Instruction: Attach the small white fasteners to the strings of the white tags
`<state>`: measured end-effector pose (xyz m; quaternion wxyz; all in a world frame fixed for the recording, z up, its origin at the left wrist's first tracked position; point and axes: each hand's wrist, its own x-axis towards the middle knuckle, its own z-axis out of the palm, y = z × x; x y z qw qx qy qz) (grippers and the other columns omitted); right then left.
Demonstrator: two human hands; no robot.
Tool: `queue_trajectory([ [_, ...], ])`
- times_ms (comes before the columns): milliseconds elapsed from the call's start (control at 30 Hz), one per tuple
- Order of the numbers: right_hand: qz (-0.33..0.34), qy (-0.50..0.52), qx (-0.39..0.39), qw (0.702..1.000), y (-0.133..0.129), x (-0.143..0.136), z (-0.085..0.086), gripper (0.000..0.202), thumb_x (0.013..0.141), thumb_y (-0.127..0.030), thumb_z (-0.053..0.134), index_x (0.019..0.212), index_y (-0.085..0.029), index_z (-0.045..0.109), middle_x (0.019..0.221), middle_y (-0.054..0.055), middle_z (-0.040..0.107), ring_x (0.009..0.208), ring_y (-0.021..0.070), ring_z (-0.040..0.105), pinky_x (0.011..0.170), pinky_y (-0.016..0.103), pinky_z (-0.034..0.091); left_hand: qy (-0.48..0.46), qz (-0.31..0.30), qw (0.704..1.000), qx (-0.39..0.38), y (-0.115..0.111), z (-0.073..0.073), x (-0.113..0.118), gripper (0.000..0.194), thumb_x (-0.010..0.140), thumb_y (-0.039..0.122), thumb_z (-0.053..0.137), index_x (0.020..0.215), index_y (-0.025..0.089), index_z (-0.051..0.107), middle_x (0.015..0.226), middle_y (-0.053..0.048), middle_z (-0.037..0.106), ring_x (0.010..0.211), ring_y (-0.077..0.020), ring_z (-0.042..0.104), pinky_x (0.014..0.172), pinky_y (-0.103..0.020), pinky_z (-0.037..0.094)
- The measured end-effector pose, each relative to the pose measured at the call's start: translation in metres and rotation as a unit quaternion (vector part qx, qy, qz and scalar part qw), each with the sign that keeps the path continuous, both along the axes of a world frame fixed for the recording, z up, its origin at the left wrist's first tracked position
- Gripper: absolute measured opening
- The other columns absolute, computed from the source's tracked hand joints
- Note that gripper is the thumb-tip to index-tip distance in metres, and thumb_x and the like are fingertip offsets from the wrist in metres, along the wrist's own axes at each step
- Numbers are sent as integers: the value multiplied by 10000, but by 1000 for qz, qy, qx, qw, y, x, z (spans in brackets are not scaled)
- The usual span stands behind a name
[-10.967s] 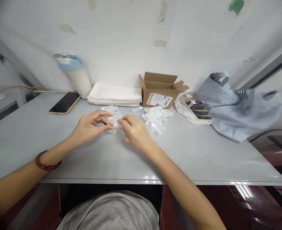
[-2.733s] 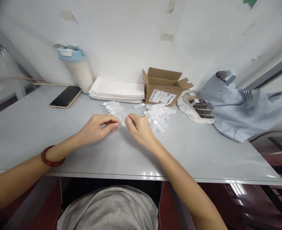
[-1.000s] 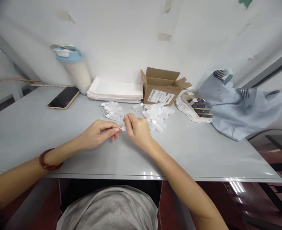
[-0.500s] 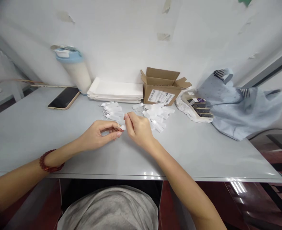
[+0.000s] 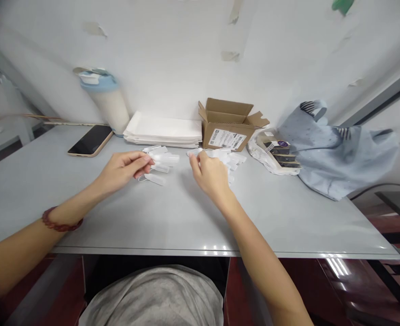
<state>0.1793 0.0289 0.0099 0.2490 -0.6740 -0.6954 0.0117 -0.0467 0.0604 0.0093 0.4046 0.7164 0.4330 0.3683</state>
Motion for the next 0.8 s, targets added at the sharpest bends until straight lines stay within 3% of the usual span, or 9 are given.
queue_trajectory([
  [67,-14,-23,-37,999,4,11,4,346,923,-403,400,713,-182,563,584,50,574,546,170,500,514,264,248,18,24,999,-35,10,1,-7,268,831,357,542,719,134,638,578,8,551,475,-80,416,487,-210,356],
  [200,-15,-22,-81,996,7,30,10,319,868,-377,476,632,-182,564,573,37,583,562,159,505,509,254,271,56,-4,994,-95,25,0,-17,269,800,370,552,666,149,627,508,25,469,466,-95,408,462,-215,317],
  [400,-27,-41,-187,981,6,46,14,304,775,-373,600,544,-177,574,537,34,579,512,141,497,479,261,272,159,-54,981,-96,33,-7,-23,273,769,356,553,586,164,616,479,18,472,438,-105,396,456,-225,312],
  [600,-41,-86,-210,973,7,42,9,169,730,-318,650,646,-176,609,680,61,634,592,168,548,501,267,306,230,-19,970,-71,35,-11,-26,347,781,434,529,585,167,633,496,6,486,434,-118,390,437,-228,277],
  [800,-27,-130,-199,971,7,33,1,177,720,-280,652,602,-191,554,637,58,608,574,176,539,496,271,291,258,18,965,-46,30,-4,-24,403,779,468,533,493,186,554,431,23,384,399,-118,339,435,-236,250],
])
